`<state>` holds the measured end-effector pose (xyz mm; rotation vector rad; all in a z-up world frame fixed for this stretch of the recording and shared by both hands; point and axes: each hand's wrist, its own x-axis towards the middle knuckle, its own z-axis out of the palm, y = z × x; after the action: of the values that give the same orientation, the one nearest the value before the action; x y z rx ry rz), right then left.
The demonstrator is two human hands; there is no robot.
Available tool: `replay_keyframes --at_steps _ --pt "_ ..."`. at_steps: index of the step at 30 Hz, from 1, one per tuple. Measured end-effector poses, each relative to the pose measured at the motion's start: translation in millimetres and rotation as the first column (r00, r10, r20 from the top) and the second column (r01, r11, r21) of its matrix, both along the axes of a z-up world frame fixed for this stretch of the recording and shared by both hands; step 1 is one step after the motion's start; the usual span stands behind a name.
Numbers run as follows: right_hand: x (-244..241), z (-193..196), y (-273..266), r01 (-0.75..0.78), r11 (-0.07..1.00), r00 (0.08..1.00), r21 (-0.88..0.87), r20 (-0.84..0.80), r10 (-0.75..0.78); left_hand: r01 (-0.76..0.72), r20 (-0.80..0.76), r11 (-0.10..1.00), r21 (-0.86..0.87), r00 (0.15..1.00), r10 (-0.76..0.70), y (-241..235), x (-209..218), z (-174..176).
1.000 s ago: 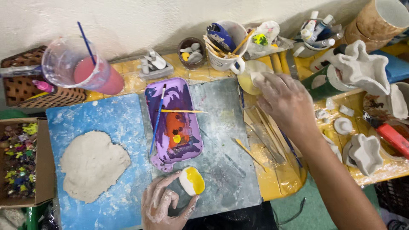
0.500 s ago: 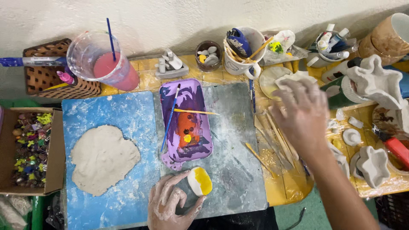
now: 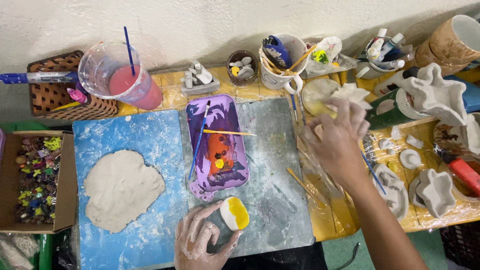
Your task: The person applies yellow glaze to a small white ceramic object using a brush, dipping the brush into a purple tray containing various glaze colors. The person also uses a wet cloth to wipe the object and handles several paintbrushes.
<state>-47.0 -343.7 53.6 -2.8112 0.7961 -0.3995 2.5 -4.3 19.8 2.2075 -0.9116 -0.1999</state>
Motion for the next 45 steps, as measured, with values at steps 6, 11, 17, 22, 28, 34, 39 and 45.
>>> replay_keyframes --at_steps 6,11,17,22,28,34,39,45 --pt "-28.1 15.3 6.1 0.082 0.997 0.996 0.012 -0.044 -0.081 -0.012 -0.024 0.999 0.046 1.000 0.013 -0.5 -0.8 0.7" --pt "-57.9 23.6 10.4 0.103 0.994 0.991 0.034 -0.093 -0.100 -0.010 -0.036 1.000 0.028 0.999 0.011 -0.3 0.4 1.5" --pt "-69.8 19.4 19.4 0.150 0.983 0.984 0.101 -0.112 -0.139 -0.036 -0.029 0.999 0.037 0.999 0.037 0.5 -2.5 2.8" --pt "-59.3 52.9 2.0 0.020 0.987 0.995 -0.161 0.103 -0.004 -0.034 -0.018 0.999 -0.016 0.999 0.034 3.0 -1.7 2.2" --pt "-47.0 118.4 5.8 0.148 0.988 0.935 0.043 0.319 -0.154 -0.029 -0.017 1.000 0.000 0.999 0.029 4.6 -1.1 -0.4" --pt "-41.9 69.7 15.0 0.220 0.975 0.923 0.000 -0.323 -0.208 -0.014 -0.018 1.000 -0.003 1.000 0.014 7.5 -0.4 -5.2" --pt "-56.5 16.0 19.2 0.174 0.976 0.971 -0.130 -0.140 -0.192 0.011 -0.045 1.000 0.023 0.999 -0.010 7.0 1.3 -3.8" --pt "-60.0 8.2 17.2 0.168 0.973 0.982 -0.157 -0.057 -0.179 -0.005 -0.008 1.000 -0.008 1.000 0.005 6.0 0.2 -3.7"
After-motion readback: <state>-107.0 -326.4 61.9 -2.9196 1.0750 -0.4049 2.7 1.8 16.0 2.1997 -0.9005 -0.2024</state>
